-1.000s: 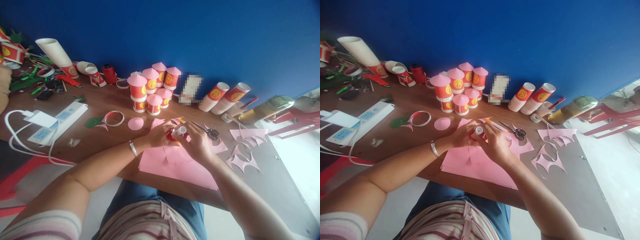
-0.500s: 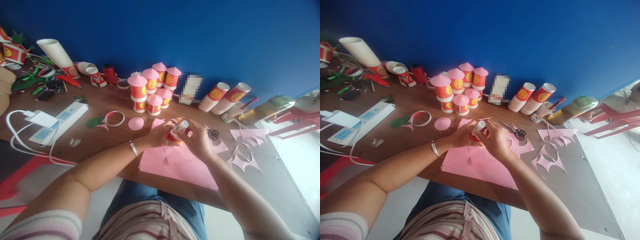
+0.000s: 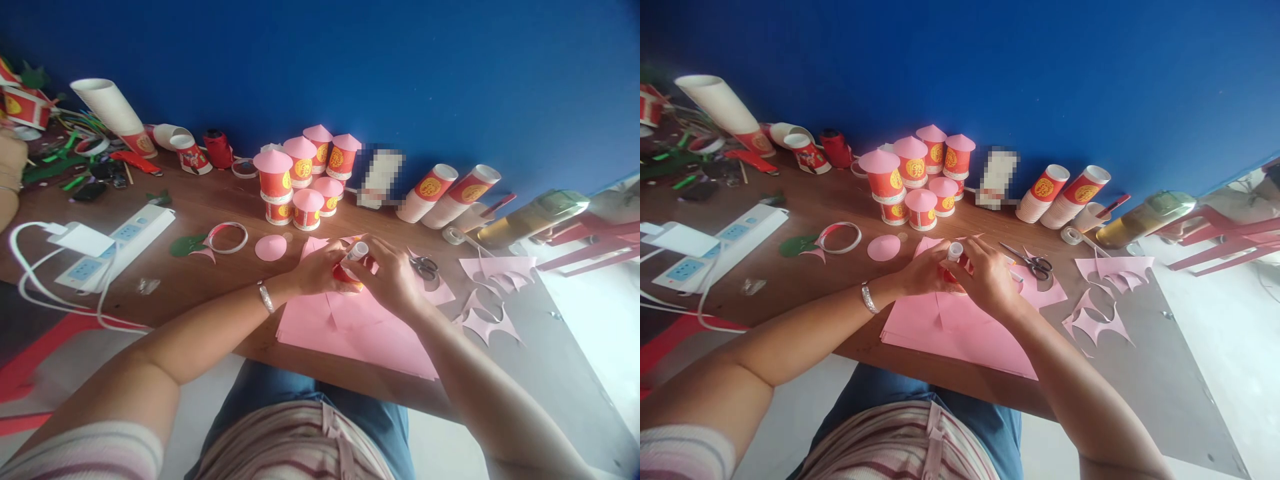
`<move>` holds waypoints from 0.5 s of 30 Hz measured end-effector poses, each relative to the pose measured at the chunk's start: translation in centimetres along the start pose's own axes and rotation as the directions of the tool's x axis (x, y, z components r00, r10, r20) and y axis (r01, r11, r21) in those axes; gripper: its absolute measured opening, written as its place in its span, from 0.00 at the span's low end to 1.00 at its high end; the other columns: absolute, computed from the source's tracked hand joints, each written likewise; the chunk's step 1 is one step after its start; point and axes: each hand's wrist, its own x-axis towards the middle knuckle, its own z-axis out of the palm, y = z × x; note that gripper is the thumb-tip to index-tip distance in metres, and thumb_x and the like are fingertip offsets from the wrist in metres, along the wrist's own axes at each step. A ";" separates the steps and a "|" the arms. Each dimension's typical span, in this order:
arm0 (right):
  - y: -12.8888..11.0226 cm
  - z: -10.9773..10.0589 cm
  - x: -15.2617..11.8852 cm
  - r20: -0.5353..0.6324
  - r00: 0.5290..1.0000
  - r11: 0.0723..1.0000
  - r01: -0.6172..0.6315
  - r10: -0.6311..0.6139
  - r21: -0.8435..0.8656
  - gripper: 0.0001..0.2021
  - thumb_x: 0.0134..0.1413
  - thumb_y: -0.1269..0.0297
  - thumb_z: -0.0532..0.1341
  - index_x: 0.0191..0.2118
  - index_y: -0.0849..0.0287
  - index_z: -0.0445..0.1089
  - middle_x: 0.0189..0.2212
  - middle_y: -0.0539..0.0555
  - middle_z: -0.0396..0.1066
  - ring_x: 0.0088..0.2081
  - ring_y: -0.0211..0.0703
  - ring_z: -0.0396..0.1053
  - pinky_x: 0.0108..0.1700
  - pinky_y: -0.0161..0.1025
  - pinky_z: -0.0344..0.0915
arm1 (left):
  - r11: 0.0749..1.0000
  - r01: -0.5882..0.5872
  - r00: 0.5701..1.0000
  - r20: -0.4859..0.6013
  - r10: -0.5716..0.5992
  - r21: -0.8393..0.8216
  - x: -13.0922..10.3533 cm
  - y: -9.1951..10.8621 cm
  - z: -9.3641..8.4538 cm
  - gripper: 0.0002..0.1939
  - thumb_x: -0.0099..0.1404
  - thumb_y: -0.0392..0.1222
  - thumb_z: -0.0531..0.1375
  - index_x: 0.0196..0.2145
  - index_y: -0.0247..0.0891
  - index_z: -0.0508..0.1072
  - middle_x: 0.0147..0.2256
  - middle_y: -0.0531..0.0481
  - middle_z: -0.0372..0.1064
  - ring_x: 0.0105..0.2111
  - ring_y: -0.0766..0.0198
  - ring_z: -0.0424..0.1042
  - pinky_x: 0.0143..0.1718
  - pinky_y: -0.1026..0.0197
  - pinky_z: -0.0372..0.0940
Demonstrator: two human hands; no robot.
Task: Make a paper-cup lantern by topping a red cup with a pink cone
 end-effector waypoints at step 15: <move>0.8 -1.1 0.4 -0.127 0.977 0.976 -0.154 0.174 0.153 0.12 0.58 0.54 0.68 0.32 0.55 0.71 0.25 0.48 0.72 0.26 0.39 0.66 0.30 0.38 0.61 | 0.999 0.043 0.999 -0.022 -0.043 -0.018 -0.3 -0.6 0.4 0.28 0.57 0.49 0.75 0.52 0.41 0.77 0.58 0.42 0.71 0.59 0.48 0.70 0.58 0.46 0.72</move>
